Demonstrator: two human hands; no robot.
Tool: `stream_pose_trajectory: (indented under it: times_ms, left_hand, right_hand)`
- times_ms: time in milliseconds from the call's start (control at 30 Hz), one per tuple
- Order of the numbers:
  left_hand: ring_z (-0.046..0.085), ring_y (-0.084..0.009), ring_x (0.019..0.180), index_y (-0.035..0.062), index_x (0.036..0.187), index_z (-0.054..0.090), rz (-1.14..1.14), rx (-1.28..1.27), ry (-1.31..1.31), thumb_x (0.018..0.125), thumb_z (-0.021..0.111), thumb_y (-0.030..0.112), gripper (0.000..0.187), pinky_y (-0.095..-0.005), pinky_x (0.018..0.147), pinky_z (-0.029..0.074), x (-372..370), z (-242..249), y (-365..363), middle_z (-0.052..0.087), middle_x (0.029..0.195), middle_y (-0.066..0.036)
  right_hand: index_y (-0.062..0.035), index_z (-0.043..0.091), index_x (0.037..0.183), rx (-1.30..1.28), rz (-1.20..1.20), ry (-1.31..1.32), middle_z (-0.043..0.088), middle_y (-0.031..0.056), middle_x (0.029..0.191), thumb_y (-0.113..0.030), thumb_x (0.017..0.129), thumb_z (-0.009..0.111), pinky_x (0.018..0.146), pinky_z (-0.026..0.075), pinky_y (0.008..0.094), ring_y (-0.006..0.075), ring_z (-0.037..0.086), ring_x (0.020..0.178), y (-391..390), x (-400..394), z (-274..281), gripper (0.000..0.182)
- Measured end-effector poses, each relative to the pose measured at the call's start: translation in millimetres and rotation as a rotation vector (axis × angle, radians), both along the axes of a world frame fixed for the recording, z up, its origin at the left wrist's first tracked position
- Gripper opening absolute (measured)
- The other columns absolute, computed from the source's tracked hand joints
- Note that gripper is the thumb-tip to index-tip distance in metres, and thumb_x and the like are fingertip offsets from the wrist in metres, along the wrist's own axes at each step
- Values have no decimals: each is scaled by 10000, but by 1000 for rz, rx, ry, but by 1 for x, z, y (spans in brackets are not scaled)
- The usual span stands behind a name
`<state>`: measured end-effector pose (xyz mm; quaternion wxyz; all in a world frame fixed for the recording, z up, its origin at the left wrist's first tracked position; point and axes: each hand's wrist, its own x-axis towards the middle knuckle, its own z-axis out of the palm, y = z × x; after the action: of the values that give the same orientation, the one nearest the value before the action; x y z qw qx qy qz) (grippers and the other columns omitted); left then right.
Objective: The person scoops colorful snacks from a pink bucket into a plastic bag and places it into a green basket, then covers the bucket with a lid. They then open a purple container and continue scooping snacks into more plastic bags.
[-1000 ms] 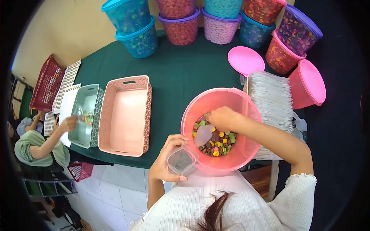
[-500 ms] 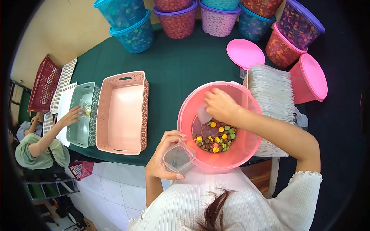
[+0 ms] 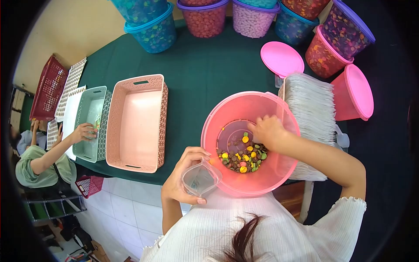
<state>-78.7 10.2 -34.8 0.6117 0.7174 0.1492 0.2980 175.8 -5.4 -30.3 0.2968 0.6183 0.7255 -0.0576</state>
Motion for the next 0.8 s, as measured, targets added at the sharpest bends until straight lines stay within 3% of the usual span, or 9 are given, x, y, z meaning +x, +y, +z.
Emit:
stream_pose_trajectory:
  times_ms: [67, 167, 267, 333, 467, 533, 667, 767, 800]
  left_hand:
    - [384, -263, 1064, 24, 1080, 427, 13, -14, 3, 419, 781, 316, 805, -375, 847, 365, -1, -1, -2, 396, 1084, -137]
    - [392, -264, 1053, 21, 1078, 433, 21, 30, 13, 406, 777, 340, 819, -370, 838, 363, 0, -4, 0, 413, 1077, -137]
    - [401, -261, 1039, 16, 1059, 452, 53, 12, 7, 387, 768, 365, 820, -361, 823, 361, 1, -3, 0, 429, 1066, -135]
    - [411, -256, 1023, 10, 1040, 468, 77, 11, 49, 377, 763, 370, 809, -352, 814, 360, 1, 1, 0, 440, 1051, -135]
    - [425, -254, 1008, 6, 1026, 477, 86, 6, 43, 380, 759, 370, 793, -349, 810, 362, 1, 1, 0, 449, 1041, -136]
    - [432, -255, 1003, 2, 1019, 484, 80, 34, 34, 380, 762, 371, 789, -344, 809, 365, 2, 1, 0, 454, 1039, -139]
    - [437, -258, 1004, 0, 1011, 493, 98, -40, 22, 386, 764, 379, 779, -343, 804, 376, 2, 0, -1, 459, 1039, -146]
    - [442, -264, 1001, -3, 1011, 497, 70, -16, 15, 391, 768, 392, 784, -345, 797, 386, -1, -4, 0, 464, 1035, -155]
    - [443, -262, 1001, -2, 1014, 496, 46, 7, 6, 389, 770, 399, 792, -344, 796, 388, -1, -6, 1, 466, 1035, -156]
  right_hand:
    - [-74, 620, 889, -4, -88, 134, 555, 71, 931, -179, 707, 605, 668, 448, 368, 228, 544, 919, 11, 5, 9, 210]
    - [-65, 621, 887, -72, -5, 228, 535, 80, 985, -161, 722, 592, 683, 461, 388, 248, 551, 933, 25, 4, 22, 192]
    - [-125, 576, 962, 2, 220, 207, 524, 91, 979, -129, 706, 556, 614, 479, 340, 234, 578, 809, 31, -13, 8, 258]
    - [-131, 604, 906, 166, 400, 221, 550, 72, 890, -144, 700, 564, 582, 464, 324, 210, 587, 763, 26, -31, -9, 210]
    - [-133, 625, 835, 196, 393, 71, 578, 40, 799, -172, 697, 576, 558, 442, 304, 198, 587, 716, 29, -50, -2, 152]
    - [-112, 637, 825, -171, 194, -216, 607, 27, 786, -182, 684, 604, 560, 448, 312, 205, 593, 722, 33, -52, 19, 161]
    - [-85, 639, 859, -476, 17, -226, 621, 38, 848, -187, 674, 626, 563, 456, 348, 208, 599, 747, 36, -24, 4, 211]
    - [-50, 631, 894, -688, 136, -71, 618, 81, 869, -181, 666, 628, 573, 464, 374, 217, 600, 772, 32, -13, -9, 263]
    - [-29, 626, 850, -793, 95, 83, 609, 91, 796, -142, 676, 572, 553, 457, 351, 216, 591, 699, 30, -12, -9, 214]
